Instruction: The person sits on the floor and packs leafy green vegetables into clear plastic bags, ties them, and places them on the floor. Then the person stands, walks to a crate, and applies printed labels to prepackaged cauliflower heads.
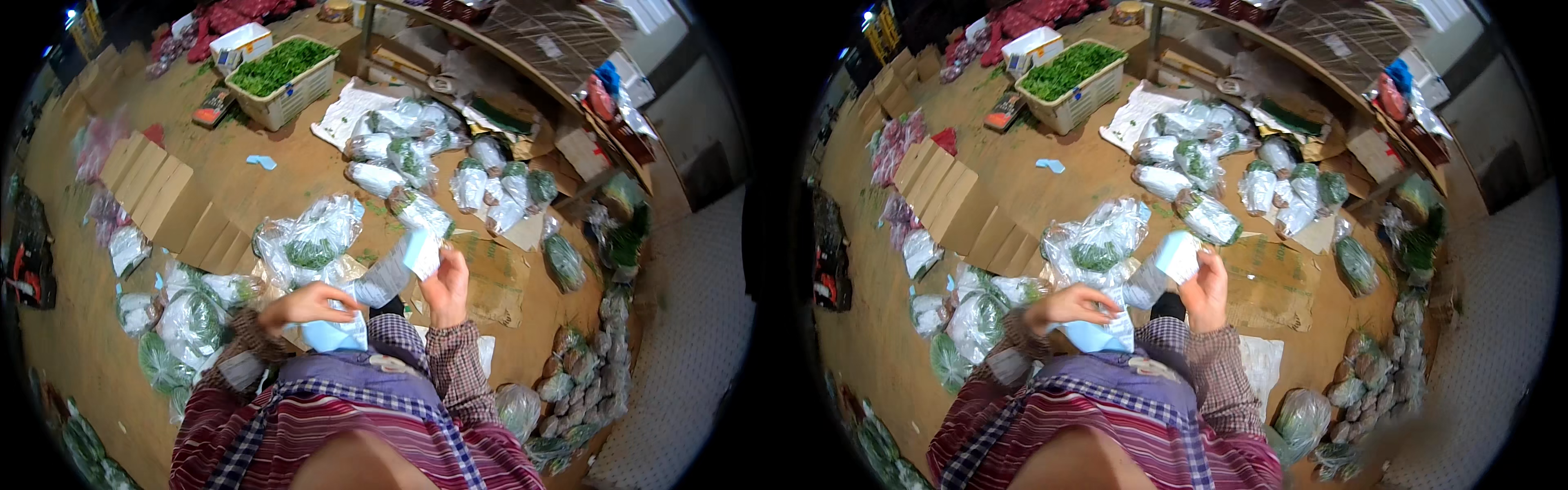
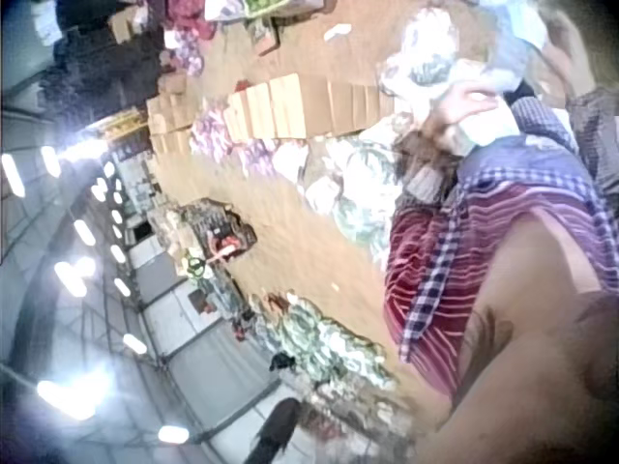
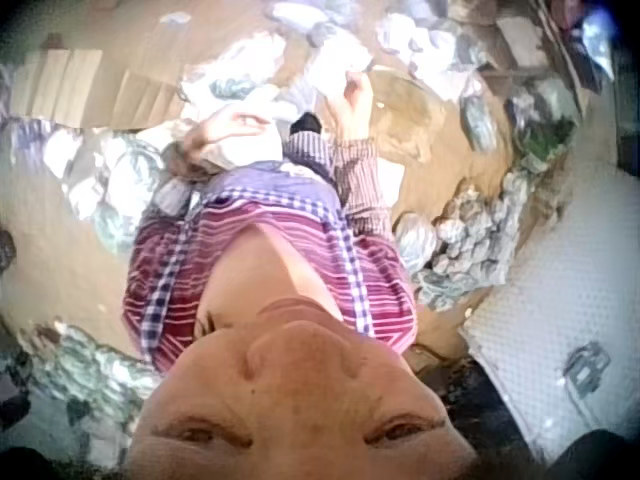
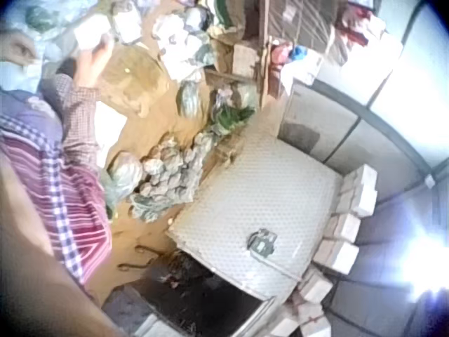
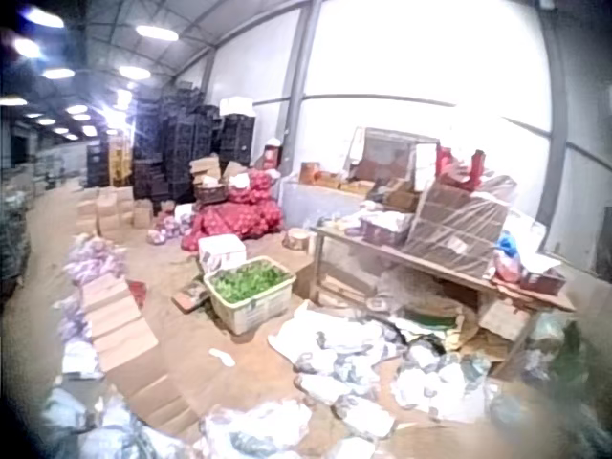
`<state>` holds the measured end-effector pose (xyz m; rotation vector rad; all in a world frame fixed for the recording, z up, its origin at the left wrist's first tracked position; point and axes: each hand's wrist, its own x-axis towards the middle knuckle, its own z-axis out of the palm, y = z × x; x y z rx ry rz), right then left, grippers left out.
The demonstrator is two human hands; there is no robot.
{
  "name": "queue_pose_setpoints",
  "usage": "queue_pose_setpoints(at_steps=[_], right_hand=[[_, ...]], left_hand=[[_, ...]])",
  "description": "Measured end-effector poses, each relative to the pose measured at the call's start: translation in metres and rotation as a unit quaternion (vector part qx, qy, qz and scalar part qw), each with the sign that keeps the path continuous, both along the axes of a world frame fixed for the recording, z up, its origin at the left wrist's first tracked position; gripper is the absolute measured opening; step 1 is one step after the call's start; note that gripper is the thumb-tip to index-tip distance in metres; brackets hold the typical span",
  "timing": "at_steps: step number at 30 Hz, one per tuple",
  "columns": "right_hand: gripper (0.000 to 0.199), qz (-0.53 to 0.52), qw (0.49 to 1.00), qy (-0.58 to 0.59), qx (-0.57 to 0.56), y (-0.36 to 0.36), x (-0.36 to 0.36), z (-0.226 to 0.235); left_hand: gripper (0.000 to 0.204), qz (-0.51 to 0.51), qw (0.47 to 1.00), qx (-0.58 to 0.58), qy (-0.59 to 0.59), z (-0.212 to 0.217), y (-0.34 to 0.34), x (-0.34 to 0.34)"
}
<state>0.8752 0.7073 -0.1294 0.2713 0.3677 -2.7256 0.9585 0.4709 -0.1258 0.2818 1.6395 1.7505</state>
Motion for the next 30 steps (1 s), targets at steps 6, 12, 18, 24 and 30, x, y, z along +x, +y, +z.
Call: queue_pose_setpoints(at_steps=[6, 12, 18, 24, 30], right_hand=[[0.031, 0.102, 0.993, 0.045, -0.033, -0.047, -0.174, 0.013], [0.024, 0.182, 0.983, 0.028, -0.011, -0.091, -0.328, 0.056], [0.042, 0.222, 0.972, 0.057, 0.045, -0.136, -0.439, 0.05], [0.021, 0.251, 0.954, 0.13, 0.103, -0.192, -0.553, 0.005], [0.016, 0.214, 0.932, 0.094, 0.276, -0.304, -0.685, 0.006]], left_hand=[[0.06, 0.014, 0.995, 0.081, 0.048, -0.019, 0.045, -0.173], [0.074, 0.112, 0.987, 0.11, -0.04, 0.027, 0.021, -0.308], [0.085, 0.319, 0.908, 0.273, -0.004, 0.032, -0.059, -0.431], [0.059, 0.352, 0.815, 0.423, -0.182, -0.004, -0.13, -0.583], [0.028, 0.329, 0.845, 0.372, -0.2, -0.028, -0.257, -0.759]])
